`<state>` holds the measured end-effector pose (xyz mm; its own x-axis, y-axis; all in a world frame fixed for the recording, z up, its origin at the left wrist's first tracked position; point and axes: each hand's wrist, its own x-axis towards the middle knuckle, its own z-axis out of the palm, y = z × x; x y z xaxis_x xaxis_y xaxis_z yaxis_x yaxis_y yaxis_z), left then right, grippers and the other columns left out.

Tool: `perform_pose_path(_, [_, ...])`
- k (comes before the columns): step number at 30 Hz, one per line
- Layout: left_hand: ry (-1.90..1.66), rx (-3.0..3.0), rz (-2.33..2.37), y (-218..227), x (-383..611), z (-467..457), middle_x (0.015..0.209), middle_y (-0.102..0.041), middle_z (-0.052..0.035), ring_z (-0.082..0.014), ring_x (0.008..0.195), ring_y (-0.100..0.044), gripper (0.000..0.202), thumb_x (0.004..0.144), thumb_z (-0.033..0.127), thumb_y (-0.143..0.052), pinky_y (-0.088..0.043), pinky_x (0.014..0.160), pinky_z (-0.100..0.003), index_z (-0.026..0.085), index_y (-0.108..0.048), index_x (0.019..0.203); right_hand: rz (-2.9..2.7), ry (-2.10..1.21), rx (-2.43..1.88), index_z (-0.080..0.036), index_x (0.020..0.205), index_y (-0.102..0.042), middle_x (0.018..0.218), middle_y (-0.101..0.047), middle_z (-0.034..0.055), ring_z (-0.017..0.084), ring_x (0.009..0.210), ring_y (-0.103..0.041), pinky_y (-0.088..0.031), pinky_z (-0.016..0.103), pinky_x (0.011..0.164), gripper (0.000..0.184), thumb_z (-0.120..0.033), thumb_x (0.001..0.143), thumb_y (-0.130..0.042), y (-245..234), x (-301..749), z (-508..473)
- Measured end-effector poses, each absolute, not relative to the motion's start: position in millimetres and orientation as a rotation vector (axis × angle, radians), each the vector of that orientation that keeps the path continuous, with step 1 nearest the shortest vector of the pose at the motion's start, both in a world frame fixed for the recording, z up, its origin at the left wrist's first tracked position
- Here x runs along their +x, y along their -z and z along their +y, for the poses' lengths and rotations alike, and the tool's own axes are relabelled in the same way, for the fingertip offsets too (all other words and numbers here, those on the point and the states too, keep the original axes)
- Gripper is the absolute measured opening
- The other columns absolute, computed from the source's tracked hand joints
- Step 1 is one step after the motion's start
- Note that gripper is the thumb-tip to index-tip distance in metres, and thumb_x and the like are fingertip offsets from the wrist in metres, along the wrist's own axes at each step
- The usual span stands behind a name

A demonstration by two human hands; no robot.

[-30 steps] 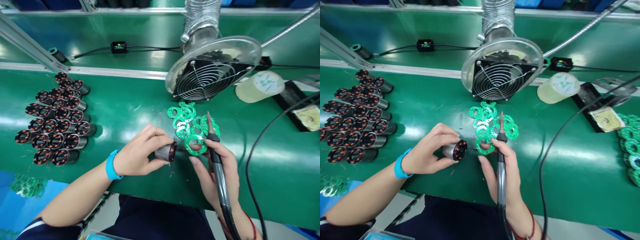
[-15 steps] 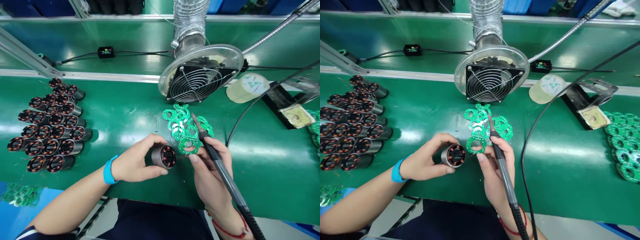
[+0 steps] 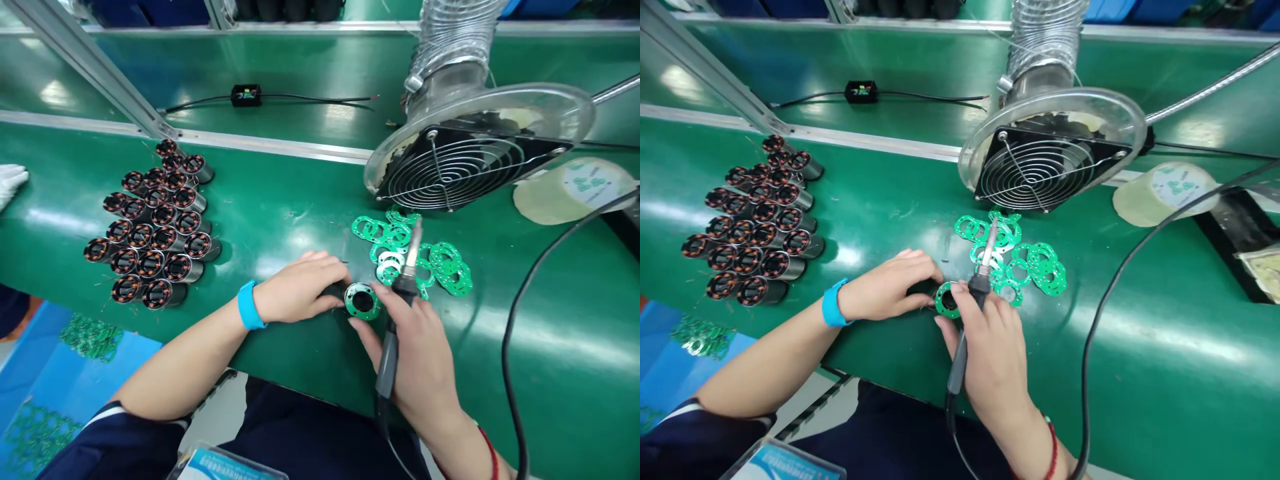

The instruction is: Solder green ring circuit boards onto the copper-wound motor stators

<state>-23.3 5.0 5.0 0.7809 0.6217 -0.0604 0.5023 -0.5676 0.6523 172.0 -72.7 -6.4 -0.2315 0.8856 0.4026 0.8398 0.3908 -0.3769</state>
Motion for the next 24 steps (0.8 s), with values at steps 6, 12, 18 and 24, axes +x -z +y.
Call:
perform_pose_path(6, [-0.359, 2.238, 0.759, 0.1, -24.0, 8.0, 0.088, -0.063, -0.0034, -0.0173, 0.084, -0.056, 0.006, 0.093, 0.021, -0.053, -0.044, 0.079, -0.03, 0.018, -0.058, 0.091, -2.031, -0.549, -1.43, -0.028, 0.13, -0.047, 0.11, -0.068, 0.0079, 0.025, 0.097, -0.066, -0.054, 0.041, 0.08, 0.04, -0.028, 0.091, -0.055, 11.9, 182.4, -68.6])
perform_pose_path(12, [-0.47, 2.018, 0.732, 2.2, -22.2, 8.5, 0.086, -0.063, -0.0027, -0.0144, 0.082, -0.057, 0.009, 0.09, 0.012, -0.052, -0.045, 0.076, -0.027, 0.016, -0.059, 0.085, -1.93, -0.636, -1.374, -0.028, 0.133, -0.041, 0.116, -0.068, 0.008, 0.026, 0.11, -0.065, -0.054, 0.043, 0.088, 0.05, -0.04, 0.089, -0.062, 9.3, 183.9, -69.4])
perform_pose_path(18, [-0.498, 1.492, 0.917, 2.8, -9.9, 5.2, 0.072, -0.057, 0.0019, -0.0099, 0.065, -0.051, 0.007, 0.085, 0.02, -0.06, -0.043, 0.062, -0.022, 0.015, -0.058, 0.08, -2.044, -0.633, -1.406, -0.029, 0.128, -0.046, 0.112, -0.069, 0.0083, 0.025, 0.098, -0.068, -0.055, 0.042, 0.08, 0.036, -0.034, 0.094, -0.054, 14.2, 185.0, -61.7])
perform_pose_path(24, [-0.533, 1.274, 1.005, 0.0, 3.8, -3.8, 0.064, -0.053, 0.0046, -0.0077, 0.059, -0.045, 0.008, 0.082, 0.016, -0.061, -0.038, 0.056, -0.021, 0.015, -0.057, 0.075, -2.137, -0.602, -1.266, -0.027, 0.137, -0.039, 0.118, -0.067, 0.0096, 0.026, 0.109, -0.063, -0.053, 0.044, 0.086, 0.046, -0.027, 0.094, -0.053, 10.2, 192.4, -54.7])
